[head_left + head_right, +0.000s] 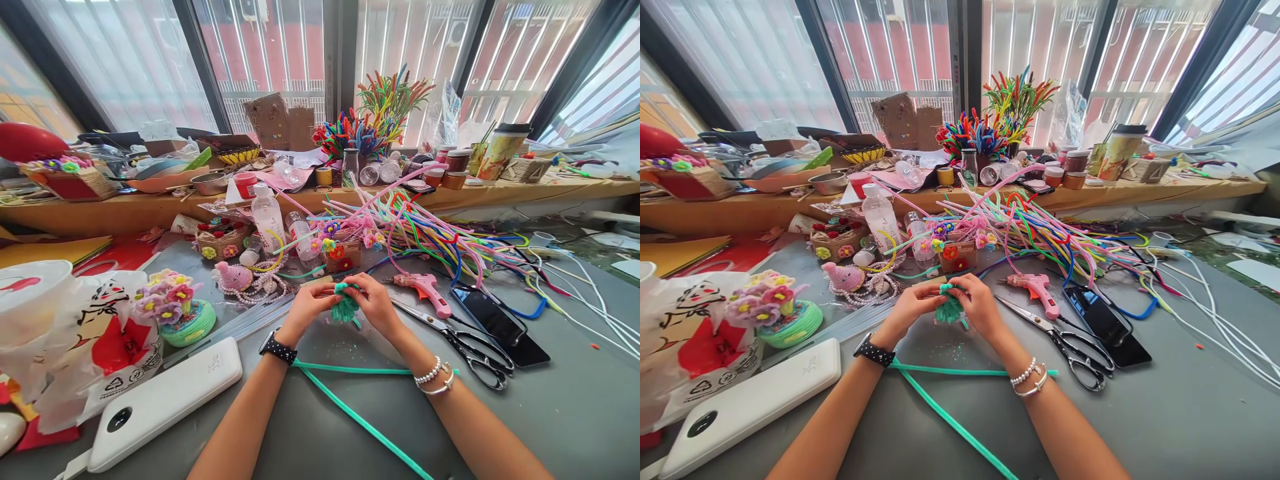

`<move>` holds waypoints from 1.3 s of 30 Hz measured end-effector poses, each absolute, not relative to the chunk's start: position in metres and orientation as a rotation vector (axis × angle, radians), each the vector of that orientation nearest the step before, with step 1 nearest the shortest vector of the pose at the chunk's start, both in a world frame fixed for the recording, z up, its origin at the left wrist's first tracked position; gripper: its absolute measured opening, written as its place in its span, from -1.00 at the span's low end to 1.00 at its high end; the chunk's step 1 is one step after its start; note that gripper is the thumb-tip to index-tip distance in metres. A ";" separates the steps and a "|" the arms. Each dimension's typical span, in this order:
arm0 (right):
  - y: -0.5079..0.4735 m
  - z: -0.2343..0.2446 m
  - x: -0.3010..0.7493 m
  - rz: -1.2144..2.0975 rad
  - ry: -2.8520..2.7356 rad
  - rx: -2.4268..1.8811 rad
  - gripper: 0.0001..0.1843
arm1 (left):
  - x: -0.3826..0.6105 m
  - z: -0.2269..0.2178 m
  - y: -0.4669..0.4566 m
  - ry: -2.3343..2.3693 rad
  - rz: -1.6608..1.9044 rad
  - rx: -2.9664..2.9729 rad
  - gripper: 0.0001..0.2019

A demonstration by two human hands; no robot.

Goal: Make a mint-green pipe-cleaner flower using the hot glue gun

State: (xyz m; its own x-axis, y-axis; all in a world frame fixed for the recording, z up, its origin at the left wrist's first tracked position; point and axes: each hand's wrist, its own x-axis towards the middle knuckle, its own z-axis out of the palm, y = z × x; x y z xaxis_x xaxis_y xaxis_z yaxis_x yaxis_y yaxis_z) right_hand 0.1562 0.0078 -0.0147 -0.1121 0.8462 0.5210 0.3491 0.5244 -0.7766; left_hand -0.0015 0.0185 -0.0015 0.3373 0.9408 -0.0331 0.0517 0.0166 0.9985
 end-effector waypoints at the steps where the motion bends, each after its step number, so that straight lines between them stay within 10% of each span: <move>1: 0.007 -0.014 0.156 0.585 -1.693 -1.020 -0.85 | -0.001 -0.001 0.018 0.997 0.912 1.362 -0.61; 39: 0.003 -0.012 0.158 0.634 -1.719 -1.010 -0.84 | 0.001 0.004 0.014 1.067 1.055 1.577 -0.74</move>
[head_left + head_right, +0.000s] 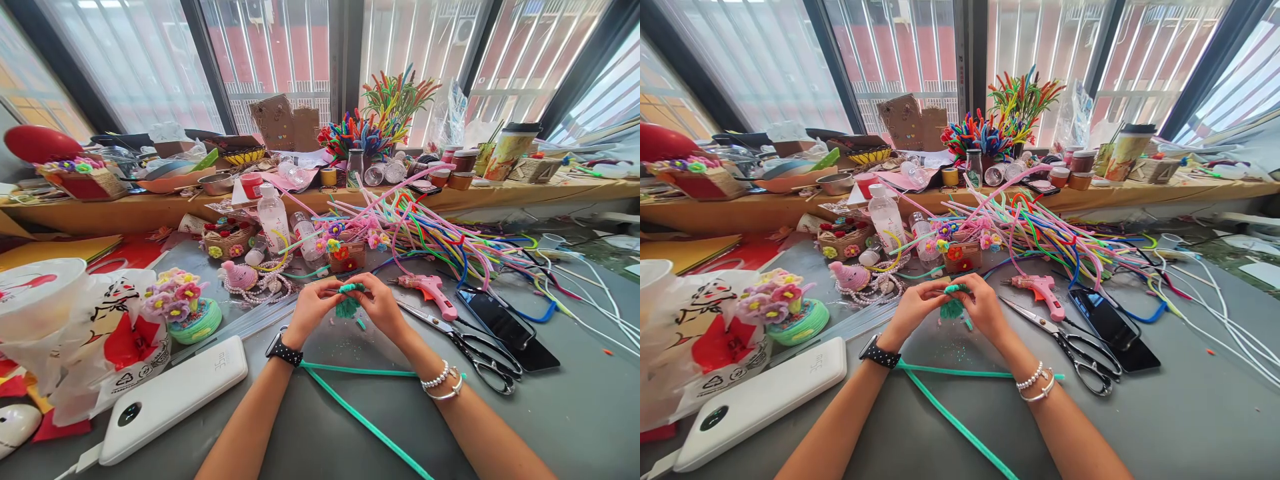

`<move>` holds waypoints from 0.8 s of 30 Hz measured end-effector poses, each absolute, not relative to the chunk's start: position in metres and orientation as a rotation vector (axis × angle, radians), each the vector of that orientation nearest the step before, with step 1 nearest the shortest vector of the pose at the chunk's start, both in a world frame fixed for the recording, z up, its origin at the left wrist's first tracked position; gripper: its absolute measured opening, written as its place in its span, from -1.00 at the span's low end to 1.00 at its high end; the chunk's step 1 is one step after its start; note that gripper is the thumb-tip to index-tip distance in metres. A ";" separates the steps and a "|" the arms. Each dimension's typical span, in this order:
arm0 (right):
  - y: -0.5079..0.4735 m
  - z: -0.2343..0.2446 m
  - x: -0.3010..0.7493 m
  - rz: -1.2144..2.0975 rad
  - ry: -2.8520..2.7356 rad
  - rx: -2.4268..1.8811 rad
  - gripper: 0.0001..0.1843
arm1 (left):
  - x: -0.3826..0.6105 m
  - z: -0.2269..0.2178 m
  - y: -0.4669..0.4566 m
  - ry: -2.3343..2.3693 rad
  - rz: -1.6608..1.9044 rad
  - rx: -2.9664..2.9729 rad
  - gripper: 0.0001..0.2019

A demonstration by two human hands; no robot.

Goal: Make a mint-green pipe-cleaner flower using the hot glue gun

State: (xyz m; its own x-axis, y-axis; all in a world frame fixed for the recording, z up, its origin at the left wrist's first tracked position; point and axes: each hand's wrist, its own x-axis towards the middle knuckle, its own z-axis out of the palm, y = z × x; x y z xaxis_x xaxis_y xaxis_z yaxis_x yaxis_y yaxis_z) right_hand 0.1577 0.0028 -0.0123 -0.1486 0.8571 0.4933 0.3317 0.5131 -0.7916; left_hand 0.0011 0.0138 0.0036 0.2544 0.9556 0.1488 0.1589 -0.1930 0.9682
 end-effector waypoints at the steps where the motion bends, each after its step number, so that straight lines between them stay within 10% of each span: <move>1: 0.002 -0.011 0.160 0.644 -1.696 -0.999 -0.80 | 0.001 0.005 0.012 1.064 1.116 1.634 -0.75; 24: -0.027 0.001 0.166 -0.008 -1.608 -0.947 -0.80 | 0.005 0.012 -0.009 1.162 1.457 2.223 -0.72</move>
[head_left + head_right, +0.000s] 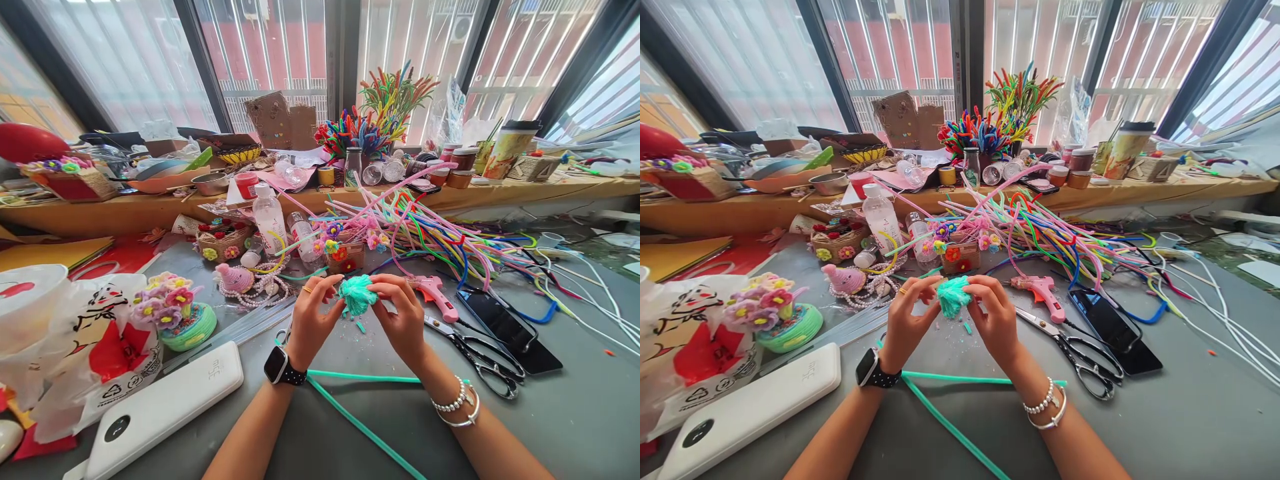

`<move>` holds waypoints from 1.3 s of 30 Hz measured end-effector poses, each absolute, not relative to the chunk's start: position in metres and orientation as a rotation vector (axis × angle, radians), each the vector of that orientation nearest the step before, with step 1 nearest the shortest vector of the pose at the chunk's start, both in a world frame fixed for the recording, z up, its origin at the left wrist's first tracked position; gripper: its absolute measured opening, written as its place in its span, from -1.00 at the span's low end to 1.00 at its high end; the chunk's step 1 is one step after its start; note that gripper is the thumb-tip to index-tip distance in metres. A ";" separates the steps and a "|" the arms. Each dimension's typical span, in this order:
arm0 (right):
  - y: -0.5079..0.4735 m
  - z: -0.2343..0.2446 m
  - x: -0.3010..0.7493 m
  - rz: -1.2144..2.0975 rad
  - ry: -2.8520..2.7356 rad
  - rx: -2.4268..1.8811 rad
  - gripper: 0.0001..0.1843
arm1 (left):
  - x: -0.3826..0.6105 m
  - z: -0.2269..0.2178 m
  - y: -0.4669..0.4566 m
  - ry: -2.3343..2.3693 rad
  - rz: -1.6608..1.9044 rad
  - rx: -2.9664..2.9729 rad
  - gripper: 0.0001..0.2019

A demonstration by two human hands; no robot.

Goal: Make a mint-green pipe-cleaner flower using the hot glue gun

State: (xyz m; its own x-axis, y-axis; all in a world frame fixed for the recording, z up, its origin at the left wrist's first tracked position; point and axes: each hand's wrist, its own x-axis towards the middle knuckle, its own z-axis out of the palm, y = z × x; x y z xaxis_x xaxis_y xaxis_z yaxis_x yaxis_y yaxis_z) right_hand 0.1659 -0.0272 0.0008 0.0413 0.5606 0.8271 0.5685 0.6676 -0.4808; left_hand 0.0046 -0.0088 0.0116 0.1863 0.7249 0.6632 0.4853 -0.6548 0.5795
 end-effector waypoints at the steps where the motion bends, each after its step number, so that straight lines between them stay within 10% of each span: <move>1: -0.028 0.001 0.166 -0.013 -1.604 -0.943 -0.79 | 0.005 0.012 -0.009 1.168 1.445 2.179 -0.72; 15: -0.021 -0.005 0.160 0.291 -1.623 -0.915 -0.71 | 0.006 0.019 0.001 0.757 1.147 0.983 -0.67; 29: -0.012 -0.009 0.154 0.879 -1.342 -1.007 -0.72 | 0.010 0.015 0.002 0.855 1.319 1.158 -0.47; 39: -0.013 -0.004 0.163 0.603 -1.436 -1.087 -0.78 | 0.007 0.009 0.001 0.974 1.322 1.567 -0.47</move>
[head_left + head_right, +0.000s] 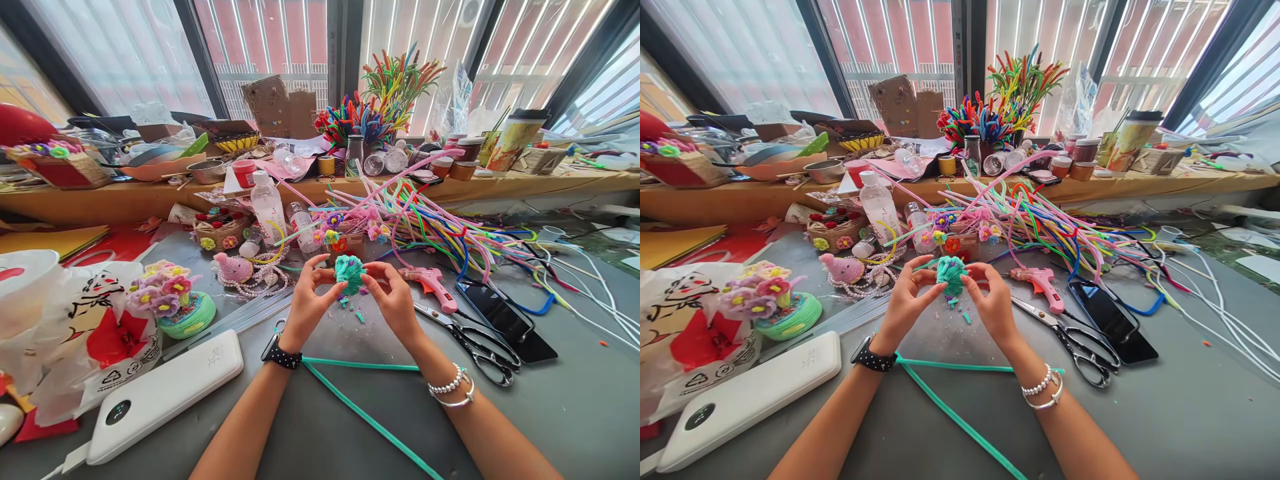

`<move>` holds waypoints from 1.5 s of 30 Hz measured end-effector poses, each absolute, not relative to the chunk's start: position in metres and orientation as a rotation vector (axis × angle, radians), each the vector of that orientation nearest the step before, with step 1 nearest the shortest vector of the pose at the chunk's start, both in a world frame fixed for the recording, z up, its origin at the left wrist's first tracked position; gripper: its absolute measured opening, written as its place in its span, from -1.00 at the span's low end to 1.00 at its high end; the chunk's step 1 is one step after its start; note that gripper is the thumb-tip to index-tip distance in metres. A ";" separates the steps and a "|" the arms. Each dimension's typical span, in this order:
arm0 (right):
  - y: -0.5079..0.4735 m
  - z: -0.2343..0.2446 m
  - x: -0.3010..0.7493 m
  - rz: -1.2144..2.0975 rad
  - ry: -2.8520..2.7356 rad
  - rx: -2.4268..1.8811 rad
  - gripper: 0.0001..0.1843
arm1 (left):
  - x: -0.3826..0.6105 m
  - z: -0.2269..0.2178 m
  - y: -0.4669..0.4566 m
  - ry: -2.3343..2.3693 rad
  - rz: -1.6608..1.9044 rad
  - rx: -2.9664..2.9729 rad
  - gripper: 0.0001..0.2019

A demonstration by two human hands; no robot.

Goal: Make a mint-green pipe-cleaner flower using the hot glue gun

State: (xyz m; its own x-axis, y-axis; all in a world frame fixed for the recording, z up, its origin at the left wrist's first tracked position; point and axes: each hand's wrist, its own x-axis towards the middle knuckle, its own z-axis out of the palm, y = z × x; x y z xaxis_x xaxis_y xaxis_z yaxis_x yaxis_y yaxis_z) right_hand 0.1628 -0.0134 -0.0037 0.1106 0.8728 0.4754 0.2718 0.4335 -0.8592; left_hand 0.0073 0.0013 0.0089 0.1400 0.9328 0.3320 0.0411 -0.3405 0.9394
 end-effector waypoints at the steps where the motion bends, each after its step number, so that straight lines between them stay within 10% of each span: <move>1: -0.013 -0.003 0.165 0.445 -1.474 -1.105 -0.79 | 0.007 0.008 0.001 1.010 1.324 1.653 -0.47; 7: -0.011 -0.001 0.168 -0.275 -1.739 -1.153 -0.81 | 0.011 0.003 -0.002 1.143 1.324 2.066 -0.49; 17: -0.009 -0.001 0.167 -0.567 -1.838 -1.174 -0.83 | 0.014 0.003 -0.005 1.180 1.359 2.170 -0.58; 45: -0.007 0.003 0.178 0.197 -1.588 -1.218 -0.80 | 0.008 0.012 -0.006 1.019 1.306 1.637 -0.61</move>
